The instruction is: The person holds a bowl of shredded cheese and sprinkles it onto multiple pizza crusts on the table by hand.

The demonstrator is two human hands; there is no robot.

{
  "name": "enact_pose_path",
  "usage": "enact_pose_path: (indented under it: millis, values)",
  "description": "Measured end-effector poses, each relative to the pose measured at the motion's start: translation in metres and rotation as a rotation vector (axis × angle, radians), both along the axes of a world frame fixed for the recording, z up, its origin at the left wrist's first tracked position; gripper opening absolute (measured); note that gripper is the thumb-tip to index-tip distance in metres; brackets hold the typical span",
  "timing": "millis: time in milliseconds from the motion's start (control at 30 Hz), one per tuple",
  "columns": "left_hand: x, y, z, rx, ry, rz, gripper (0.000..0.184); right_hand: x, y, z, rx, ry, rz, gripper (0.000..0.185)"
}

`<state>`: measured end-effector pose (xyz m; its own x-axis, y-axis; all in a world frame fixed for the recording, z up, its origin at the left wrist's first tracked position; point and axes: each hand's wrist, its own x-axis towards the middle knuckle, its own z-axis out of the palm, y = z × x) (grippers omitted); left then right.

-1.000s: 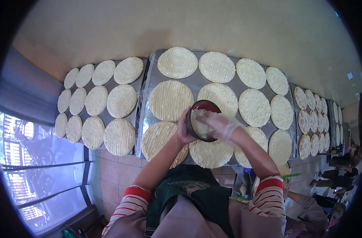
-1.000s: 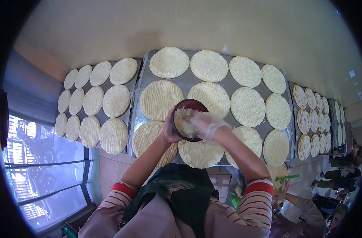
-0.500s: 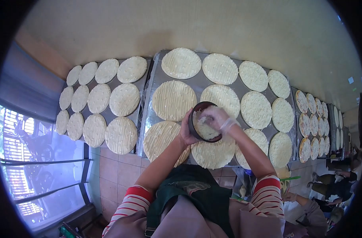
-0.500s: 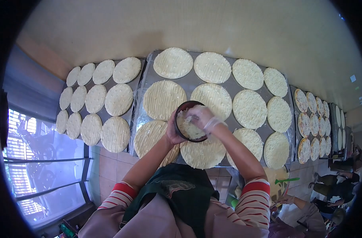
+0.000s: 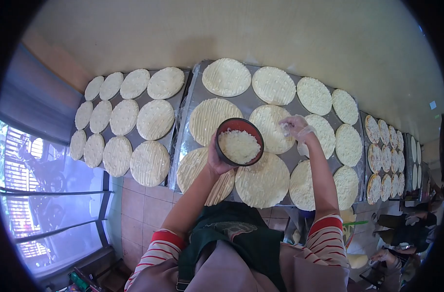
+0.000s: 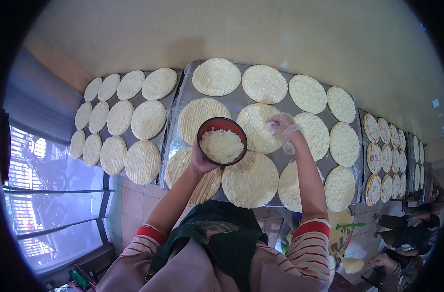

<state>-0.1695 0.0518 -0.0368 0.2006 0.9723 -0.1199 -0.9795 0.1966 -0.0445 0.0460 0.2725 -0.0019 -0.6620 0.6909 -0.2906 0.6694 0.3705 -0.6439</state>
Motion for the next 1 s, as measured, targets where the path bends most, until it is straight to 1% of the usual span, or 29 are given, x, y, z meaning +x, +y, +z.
enact_pose_path:
  millis: [67, 100, 167, 200, 267, 300, 367, 500, 567, 600, 667, 700, 767, 800, 867, 900, 967, 1000]
  values:
    - [-0.006, -0.004, 0.000, 0.010, -0.043, 0.002, 0.073, -0.007, -0.001, -0.016, -0.086, 0.057, -0.059, 0.018]
    - [-0.007, -0.004, 0.001, 0.010, -0.041, 0.005, 0.073, -0.011, 0.000, -0.019, -0.087, 0.058, -0.055, 0.018]
    - [-0.009, -0.006, 0.004, -0.039, 0.000, 0.055, 0.073, -0.020, 0.004, -0.024, 0.034, 0.043, -0.025, 0.017]
    - [-0.009, -0.007, 0.004, -0.040, 0.002, 0.060, 0.073, -0.023, 0.009, -0.032, 0.033, 0.045, -0.021, 0.017]
    - [-0.009, -0.009, 0.003, -0.027, -0.010, 0.075, 0.073, -0.032, 0.020, -0.041, 0.110, 0.029, -0.067, 0.017]
    - [-0.009, -0.009, 0.004, -0.027, -0.010, 0.079, 0.073, -0.032, 0.026, -0.042, 0.110, 0.030, -0.064, 0.017]
    - [-0.010, -0.011, 0.005, -0.022, -0.004, 0.082, 0.074, -0.033, 0.034, -0.041, 0.264, -0.033, -0.019, 0.015]
    - [-0.011, -0.016, 0.005, -0.057, 0.005, 0.095, 0.075, -0.026, 0.045, -0.038, 0.365, -0.107, -0.048, 0.014]
    - [-0.011, -0.018, 0.004, -0.028, 0.013, 0.096, 0.074, -0.021, 0.053, -0.043, 0.232, -0.012, -0.043, 0.013]
    - [-0.011, -0.018, 0.004, -0.026, 0.012, 0.097, 0.074, -0.020, 0.056, -0.047, 0.234, -0.013, -0.041, 0.013]
    - [-0.011, -0.018, 0.004, -0.008, 0.027, 0.092, 0.074, -0.020, 0.057, -0.052, -0.167, 0.129, -0.166, 0.018]
    - [-0.010, -0.018, 0.004, -0.007, 0.027, 0.090, 0.074, -0.021, 0.057, -0.051, -0.166, 0.128, -0.169, 0.018]
    - [-0.009, -0.015, 0.004, -0.026, -0.007, 0.093, 0.075, -0.026, 0.056, -0.050, 0.241, 0.011, 0.039, 0.019]
    - [-0.009, -0.015, 0.005, -0.026, -0.006, 0.090, 0.075, -0.026, 0.063, -0.064, 0.241, 0.012, 0.037, 0.019]
    - [-0.007, -0.013, 0.006, -0.020, 0.008, 0.103, 0.075, -0.028, 0.072, -0.091, 0.139, 0.191, 0.093, 0.020]
    - [-0.006, -0.013, 0.005, -0.021, 0.009, 0.100, 0.075, -0.033, 0.060, -0.071, 0.138, 0.191, 0.090, 0.020]
    - [-0.006, -0.014, 0.002, -0.028, 0.007, 0.103, 0.074, -0.044, 0.038, -0.027, -0.029, -0.021, -0.031, 0.018]
    - [-0.007, -0.014, 0.001, -0.029, 0.008, 0.103, 0.074, -0.043, 0.038, -0.023, -0.031, -0.021, -0.032, 0.018]
